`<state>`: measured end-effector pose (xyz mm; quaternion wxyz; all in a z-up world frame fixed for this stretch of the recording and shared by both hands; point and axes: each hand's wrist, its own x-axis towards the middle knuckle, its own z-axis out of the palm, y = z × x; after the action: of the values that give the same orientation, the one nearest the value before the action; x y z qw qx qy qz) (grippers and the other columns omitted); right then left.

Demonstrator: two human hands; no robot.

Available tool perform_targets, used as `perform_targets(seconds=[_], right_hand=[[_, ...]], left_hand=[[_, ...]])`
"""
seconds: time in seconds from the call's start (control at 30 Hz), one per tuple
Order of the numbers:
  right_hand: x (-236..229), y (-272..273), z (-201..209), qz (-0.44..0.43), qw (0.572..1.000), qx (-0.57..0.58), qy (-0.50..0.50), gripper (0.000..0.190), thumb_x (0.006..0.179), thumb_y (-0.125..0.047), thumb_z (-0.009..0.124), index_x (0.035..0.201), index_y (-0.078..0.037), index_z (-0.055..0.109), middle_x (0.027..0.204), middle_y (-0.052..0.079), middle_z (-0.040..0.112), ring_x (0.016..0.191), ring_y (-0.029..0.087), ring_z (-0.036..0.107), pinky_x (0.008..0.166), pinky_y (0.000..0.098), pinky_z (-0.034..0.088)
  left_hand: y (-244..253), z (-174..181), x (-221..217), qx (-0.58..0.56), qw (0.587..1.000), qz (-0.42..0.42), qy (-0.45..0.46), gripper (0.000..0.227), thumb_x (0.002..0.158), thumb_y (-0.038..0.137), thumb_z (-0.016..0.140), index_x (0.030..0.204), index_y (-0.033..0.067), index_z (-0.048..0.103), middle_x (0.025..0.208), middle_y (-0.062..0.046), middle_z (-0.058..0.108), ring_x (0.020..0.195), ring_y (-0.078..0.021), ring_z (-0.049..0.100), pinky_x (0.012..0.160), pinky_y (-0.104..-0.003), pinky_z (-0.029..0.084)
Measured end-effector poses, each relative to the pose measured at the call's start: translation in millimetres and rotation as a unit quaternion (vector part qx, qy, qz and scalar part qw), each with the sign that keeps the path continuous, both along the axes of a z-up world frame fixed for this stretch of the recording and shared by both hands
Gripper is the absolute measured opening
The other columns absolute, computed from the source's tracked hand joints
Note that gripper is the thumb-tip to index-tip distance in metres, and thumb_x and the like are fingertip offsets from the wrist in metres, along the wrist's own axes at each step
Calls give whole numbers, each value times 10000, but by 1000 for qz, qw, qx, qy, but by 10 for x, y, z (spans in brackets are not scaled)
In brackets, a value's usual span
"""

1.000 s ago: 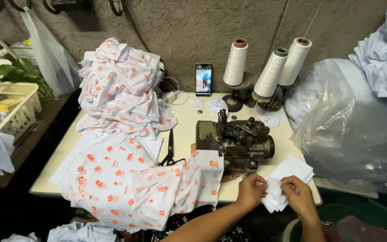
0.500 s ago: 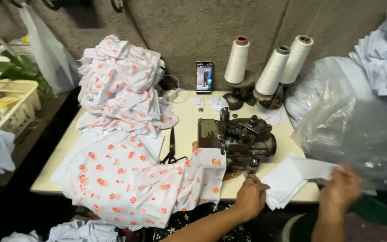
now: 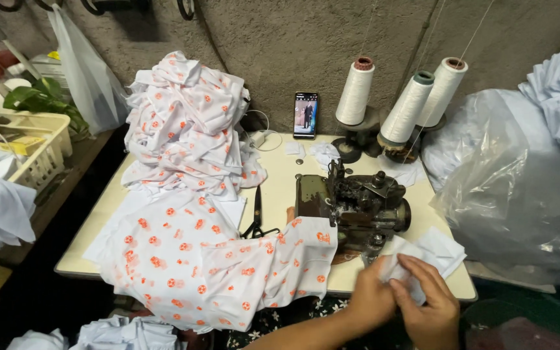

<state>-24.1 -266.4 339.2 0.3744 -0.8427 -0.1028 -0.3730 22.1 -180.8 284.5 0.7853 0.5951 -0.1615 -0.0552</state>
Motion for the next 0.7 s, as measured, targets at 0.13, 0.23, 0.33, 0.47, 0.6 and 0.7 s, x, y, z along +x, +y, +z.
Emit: perform_targets(seconds=[0.13, 0.23, 0.33, 0.47, 0.6, 0.7], right_hand=[[383, -409, -348, 17, 934, 291, 206, 618, 761, 156, 656, 1357, 40, 540, 1369, 168, 608, 1267, 218, 567, 1130, 308, 410], [495, -633, -338, 39, 907, 357, 219, 737, 863, 151, 499, 1542, -43, 288, 1472, 237, 471, 1359, 364, 472, 1004, 426, 447], [466, -754, -410, 29, 878, 366, 307, 1188, 525, -443, 578, 1595, -178, 138, 1563, 198, 358, 1432, 349, 381, 1157, 506, 293], [514, -1100, -987, -29, 950, 240, 197, 515, 857, -69, 603, 1359, -49, 491, 1351, 170, 568, 1241, 278, 538, 1096, 372, 395], [578, -1273, -1286, -119, 976, 9, 182, 246, 875, -99, 663, 1107, -109, 746, 1202, 36, 692, 1070, 168, 643, 723, 286, 480], [698, -1336, -1240, -118, 979, -98, 135, 310, 867, -237, 720, 1141, -95, 749, 1192, 99, 680, 1133, 264, 623, 971, 369, 478]], left_hand=[[168, -192, 351, 47, 996, 59, 56, 223, 907, 238, 688, 1069, 100, 754, 1012, 2, 752, 887, -79, 662, 815, -286, 568], [299, -156, 402, 67, 976, 77, 192, 189, 889, 289, 717, 903, 102, 740, 920, -3, 755, 833, -105, 665, 780, -279, 543], [344, -224, 407, 44, 976, 104, 188, 187, 874, 277, 722, 926, 97, 714, 909, -22, 745, 848, -127, 672, 787, -283, 544], [374, -289, 337, 0, 967, 105, 232, 201, 885, 282, 725, 931, 87, 705, 866, -34, 744, 788, -122, 669, 739, -259, 542], [377, -317, 238, 16, 965, 109, 236, 232, 871, 267, 722, 1018, 87, 716, 941, -37, 767, 857, -131, 687, 806, -266, 558], [427, -212, 135, 44, 967, 108, 225, 241, 857, 277, 718, 1024, 104, 729, 936, -17, 751, 868, -117, 662, 814, -260, 535]])
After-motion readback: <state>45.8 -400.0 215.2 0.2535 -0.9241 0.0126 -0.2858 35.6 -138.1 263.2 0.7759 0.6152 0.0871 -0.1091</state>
